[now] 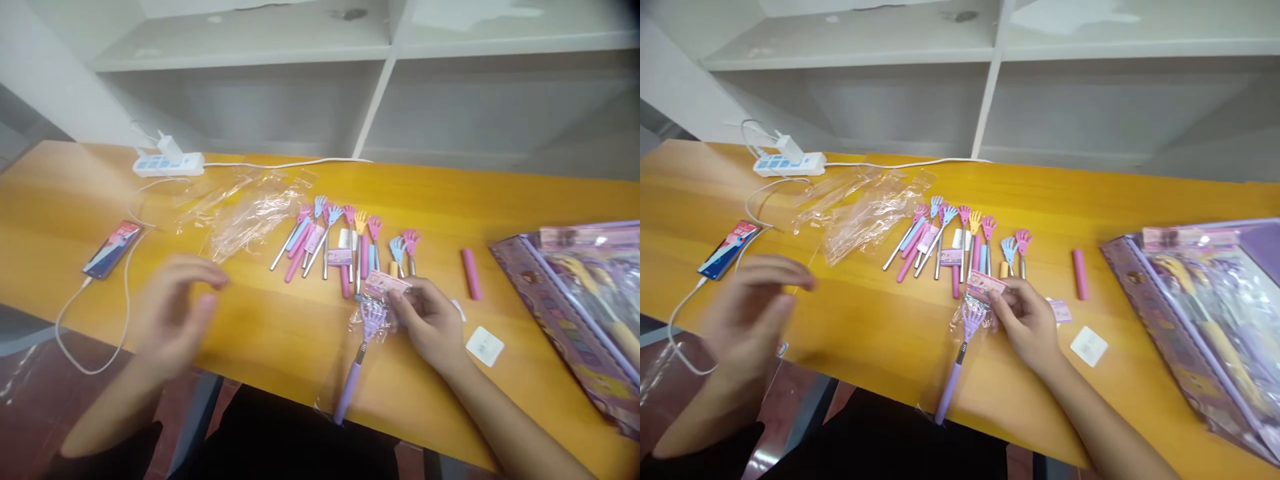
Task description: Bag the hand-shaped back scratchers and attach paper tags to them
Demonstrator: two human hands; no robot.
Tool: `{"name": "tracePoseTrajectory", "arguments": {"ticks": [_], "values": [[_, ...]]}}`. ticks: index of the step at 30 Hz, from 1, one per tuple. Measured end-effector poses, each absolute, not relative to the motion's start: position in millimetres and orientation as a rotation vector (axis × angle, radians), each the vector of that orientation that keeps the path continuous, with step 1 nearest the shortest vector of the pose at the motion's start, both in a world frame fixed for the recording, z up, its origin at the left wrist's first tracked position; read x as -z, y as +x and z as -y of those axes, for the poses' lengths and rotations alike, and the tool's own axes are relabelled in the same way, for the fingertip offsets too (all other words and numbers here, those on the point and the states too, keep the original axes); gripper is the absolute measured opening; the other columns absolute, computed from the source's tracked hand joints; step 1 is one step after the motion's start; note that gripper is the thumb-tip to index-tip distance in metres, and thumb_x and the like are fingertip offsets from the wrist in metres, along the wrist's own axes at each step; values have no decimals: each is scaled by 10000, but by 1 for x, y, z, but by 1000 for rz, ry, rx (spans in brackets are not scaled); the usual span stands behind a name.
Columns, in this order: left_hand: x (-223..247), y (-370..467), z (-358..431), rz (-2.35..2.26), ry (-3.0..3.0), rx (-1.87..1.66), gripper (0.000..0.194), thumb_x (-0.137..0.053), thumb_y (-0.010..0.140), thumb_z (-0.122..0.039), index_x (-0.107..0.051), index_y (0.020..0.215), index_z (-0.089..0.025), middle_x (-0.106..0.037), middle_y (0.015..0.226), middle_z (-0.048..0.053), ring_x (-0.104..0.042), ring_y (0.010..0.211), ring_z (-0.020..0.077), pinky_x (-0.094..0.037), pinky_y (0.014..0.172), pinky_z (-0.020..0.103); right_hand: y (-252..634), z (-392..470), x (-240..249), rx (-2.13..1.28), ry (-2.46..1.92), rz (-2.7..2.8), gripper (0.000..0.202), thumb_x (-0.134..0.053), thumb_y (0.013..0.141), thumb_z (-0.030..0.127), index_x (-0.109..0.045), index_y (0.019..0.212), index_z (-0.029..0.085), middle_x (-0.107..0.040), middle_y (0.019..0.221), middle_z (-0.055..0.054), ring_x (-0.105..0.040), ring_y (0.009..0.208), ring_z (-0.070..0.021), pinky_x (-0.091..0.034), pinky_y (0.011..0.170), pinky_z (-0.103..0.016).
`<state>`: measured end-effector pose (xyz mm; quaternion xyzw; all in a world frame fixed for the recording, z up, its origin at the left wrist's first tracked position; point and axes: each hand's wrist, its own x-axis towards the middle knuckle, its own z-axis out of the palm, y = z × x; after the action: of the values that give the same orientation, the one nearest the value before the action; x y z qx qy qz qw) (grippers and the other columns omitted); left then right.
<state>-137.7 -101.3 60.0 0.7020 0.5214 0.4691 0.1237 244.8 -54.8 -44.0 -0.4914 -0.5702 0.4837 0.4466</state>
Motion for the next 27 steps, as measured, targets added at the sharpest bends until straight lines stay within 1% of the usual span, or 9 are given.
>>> {"name": "tracePoseTrajectory", "arguments": {"ticks": [2,4,7,10,13,17,20,24,27], "values": [[-48,-81,99,-1315,1983,-962,334,-652,991,-228,-619,1323,-241,-691,1136,79,-676,937,206,-588,857,387,244,52,44,-1219,-1224,1327,295,-736,993,530,-628,1053,262,-629,554,64,-586,427,-166,-484,474,-305],[-34,-39,92,-1187,1890,-589,503,-709,986,-339,-539,1449,-242,-698,1128,75,-651,841,188,-556,765,351,246,47,45,-1208,-1241,1232,340,-748,970,570,-628,1050,263,-614,550,69,-571,421,-167,-475,457,-305],[-17,-2,74,-942,1710,-221,554,-739,983,-420,-544,1469,-237,-738,1179,72,-634,791,165,-495,725,319,252,34,49,-1089,-1237,1067,393,-782,924,604,-620,1017,258,-593,573,70,-529,430,-151,-438,436,-290],[-3,17,52,-825,1603,-177,608,-776,953,-394,-517,1473,-214,-780,1086,47,-603,733,142,-443,681,286,261,20,52,-972,-1237,972,422,-763,920,632,-591,1002,256,-559,614,73,-496,463,-134,-424,459,-281],[14,32,37,-707,1545,-121,517,-817,917,-437,-623,1325,-187,-759,951,15,-554,670,119,-411,637,259,269,12,50,-939,-1237,972,405,-701,961,637,-558,1017,262,-538,663,68,-495,503,-134,-436,485,-279],[40,48,34,-698,1590,-256,253,-690,997,-415,-672,961,-165,-528,720,-53,-451,638,110,-343,608,249,271,11,40,-1072,-1192,1106,449,-618,991,674,-580,1189,272,-640,854,10,-599,597,-156,-519,536,-303],[55,49,39,-705,1649,-418,373,-677,1005,-459,-579,791,-169,-447,678,-57,-397,621,104,-308,594,249,271,17,30,-1272,-1139,1321,536,-692,930,705,-652,1209,249,-706,929,-21,-642,647,-164,-547,571,-306],[63,41,41,-652,1639,-454,396,-598,1060,-503,-624,855,-166,-496,629,-45,-443,570,111,-333,568,248,271,23,15,-1417,-1055,1927,346,-737,976,538,-684,938,198,-654,803,11,-593,737,-147,-486,687,-271],[60,37,38,-501,1622,-389,386,-559,1087,-536,-664,1064,-166,-651,753,1,-580,629,134,-433,606,247,270,26,0,-1356,-1123,1930,309,-656,1043,487,-674,933,199,-657,831,3,-586,758,-152,-470,717,-284]]}}
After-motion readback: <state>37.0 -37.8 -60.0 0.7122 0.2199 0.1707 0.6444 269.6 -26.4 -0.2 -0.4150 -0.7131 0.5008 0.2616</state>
